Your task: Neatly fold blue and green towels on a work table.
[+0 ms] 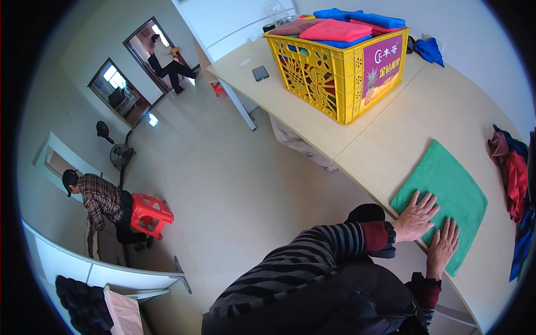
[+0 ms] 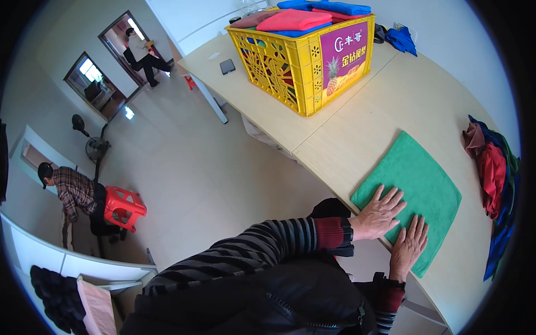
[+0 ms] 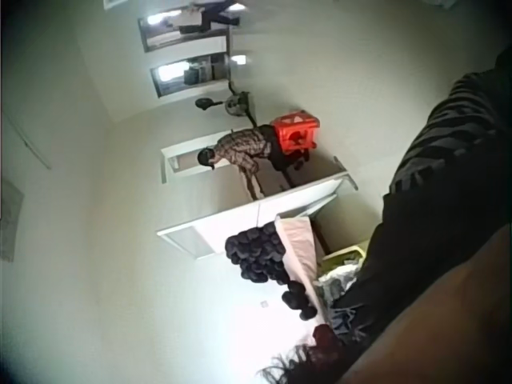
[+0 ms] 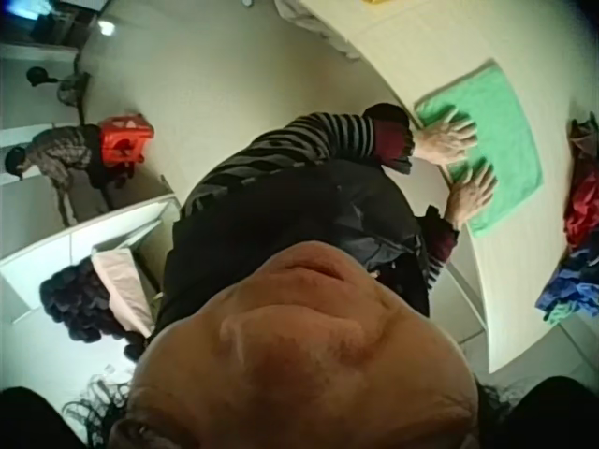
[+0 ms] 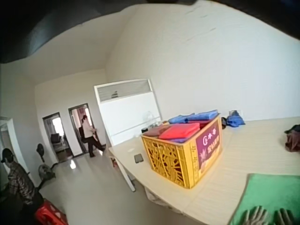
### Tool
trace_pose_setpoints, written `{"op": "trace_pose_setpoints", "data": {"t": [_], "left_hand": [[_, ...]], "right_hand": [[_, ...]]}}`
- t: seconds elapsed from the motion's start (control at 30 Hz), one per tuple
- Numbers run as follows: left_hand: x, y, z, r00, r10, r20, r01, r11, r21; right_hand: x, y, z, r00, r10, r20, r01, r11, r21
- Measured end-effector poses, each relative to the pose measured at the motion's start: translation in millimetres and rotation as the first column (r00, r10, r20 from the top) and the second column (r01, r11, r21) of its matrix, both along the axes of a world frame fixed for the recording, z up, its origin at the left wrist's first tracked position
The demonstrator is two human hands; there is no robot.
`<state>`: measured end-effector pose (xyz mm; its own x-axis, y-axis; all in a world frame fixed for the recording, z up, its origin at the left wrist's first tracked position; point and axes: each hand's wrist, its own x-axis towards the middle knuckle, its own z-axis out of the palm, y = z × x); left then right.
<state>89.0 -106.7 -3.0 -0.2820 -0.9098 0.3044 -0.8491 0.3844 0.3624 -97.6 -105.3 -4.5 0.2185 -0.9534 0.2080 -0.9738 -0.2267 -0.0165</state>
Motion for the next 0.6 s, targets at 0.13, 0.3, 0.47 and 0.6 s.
{"op": "trace_pose_setpoints", "data": {"t": [0.13,0.3,0.47,0.6], "left_hand": [[12,8,2,0.998,0.061,0.01,-0.061,0.998,-0.001],[31,-1,-7,0.986,0.153,0.061,-0.149,0.987,-0.065],[67,-3,13,0.943,0.271,0.19,-0.256,0.961,-0.1],[87,-20,10,0.921,0.284,0.267,-0.321,0.941,0.104]], "right_hand": [[-35,6,-2,0.998,-0.062,-0.027,0.062,0.998,0.018],[-73,21,-6,0.987,-0.162,-0.012,0.161,0.986,-0.031],[-84,17,3,0.99,-0.091,0.105,0.098,0.993,-0.068],[-106,6,18,0.972,-0.227,0.054,0.226,0.974,0.025]]}}
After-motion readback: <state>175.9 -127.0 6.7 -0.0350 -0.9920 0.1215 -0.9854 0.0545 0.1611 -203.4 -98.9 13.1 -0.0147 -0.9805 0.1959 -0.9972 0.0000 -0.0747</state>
